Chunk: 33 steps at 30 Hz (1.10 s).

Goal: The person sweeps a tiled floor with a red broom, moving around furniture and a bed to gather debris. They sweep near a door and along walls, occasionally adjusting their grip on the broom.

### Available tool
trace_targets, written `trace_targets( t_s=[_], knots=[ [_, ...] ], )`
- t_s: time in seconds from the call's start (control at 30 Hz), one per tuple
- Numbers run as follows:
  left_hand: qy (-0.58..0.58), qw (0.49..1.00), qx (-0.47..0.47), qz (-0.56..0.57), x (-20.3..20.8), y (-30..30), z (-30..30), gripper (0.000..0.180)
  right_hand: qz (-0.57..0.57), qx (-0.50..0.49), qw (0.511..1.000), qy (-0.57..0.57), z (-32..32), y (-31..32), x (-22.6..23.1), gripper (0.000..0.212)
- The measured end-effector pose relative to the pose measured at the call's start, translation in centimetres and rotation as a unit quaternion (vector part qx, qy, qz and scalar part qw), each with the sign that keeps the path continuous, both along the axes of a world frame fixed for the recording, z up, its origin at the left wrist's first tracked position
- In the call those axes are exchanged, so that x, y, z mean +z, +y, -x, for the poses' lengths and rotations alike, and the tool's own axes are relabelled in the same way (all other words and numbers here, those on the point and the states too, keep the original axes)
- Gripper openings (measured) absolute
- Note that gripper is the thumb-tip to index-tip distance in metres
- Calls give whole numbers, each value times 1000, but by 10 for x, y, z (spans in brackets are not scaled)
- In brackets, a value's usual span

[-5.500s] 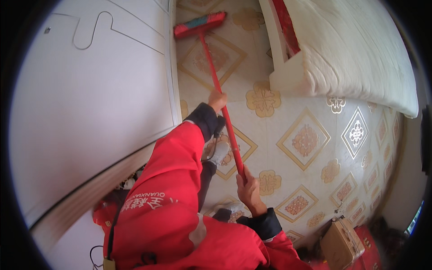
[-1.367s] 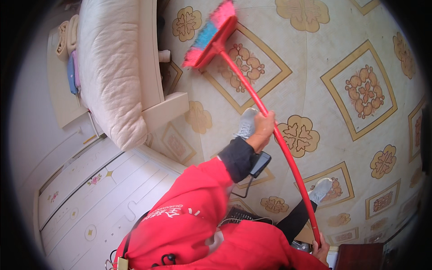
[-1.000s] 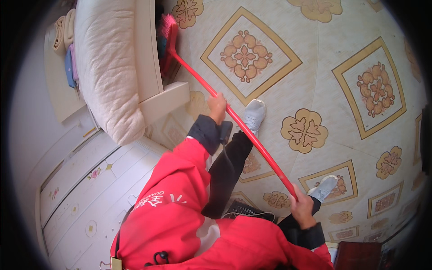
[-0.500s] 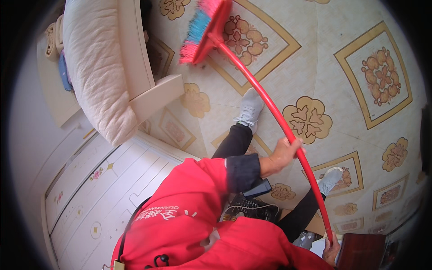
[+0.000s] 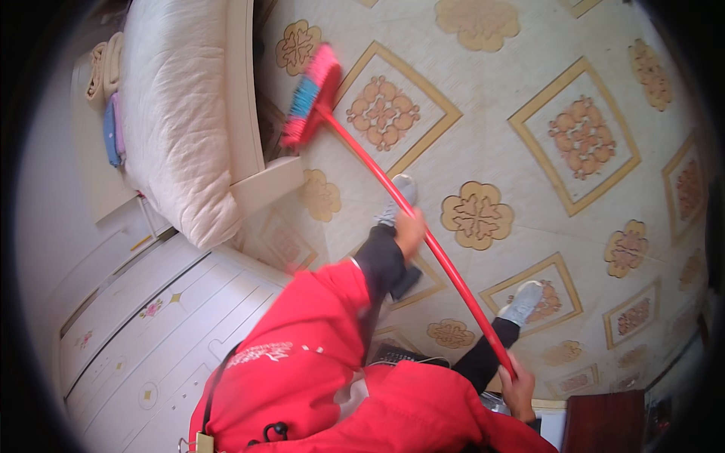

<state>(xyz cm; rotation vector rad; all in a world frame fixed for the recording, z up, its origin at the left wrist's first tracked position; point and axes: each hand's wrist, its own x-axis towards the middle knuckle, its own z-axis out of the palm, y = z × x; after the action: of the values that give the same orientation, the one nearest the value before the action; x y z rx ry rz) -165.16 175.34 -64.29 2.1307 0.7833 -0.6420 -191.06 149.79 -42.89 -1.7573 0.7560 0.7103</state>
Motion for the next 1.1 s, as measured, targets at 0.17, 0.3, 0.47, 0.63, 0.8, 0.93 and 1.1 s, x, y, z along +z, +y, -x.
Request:
trace_targets(
  t_s=[0.17,0.3,0.47,0.63,0.8,0.93,1.1],
  knots=[
    [248,925,92,273,117,-129,117,23,21,-106,972,207,98,-87,169,23],
    [230,926,2,298,165,-138,76,19,87,3,975,203,68,-95,224,34],
    [29,992,34,119,124,-70,-70,25,-147,-283,947,47,-52,-62,170,34],
    [100,969,161,160,92,-55,-136,25,-325,-430,785,-304,-105,-40,122,26],
    [-73,716,-688,-90,113,-190,-10,11,-185,-560,780,-212,33,-141,150,19],
    [-77,725,-683,45,163,-363,174,13,-65,-678,701,-210,194,-238,256,27],
    [345,872,-92,335,279,-494,341,26,114,-641,691,-314,319,-268,413,28]
  ],
)
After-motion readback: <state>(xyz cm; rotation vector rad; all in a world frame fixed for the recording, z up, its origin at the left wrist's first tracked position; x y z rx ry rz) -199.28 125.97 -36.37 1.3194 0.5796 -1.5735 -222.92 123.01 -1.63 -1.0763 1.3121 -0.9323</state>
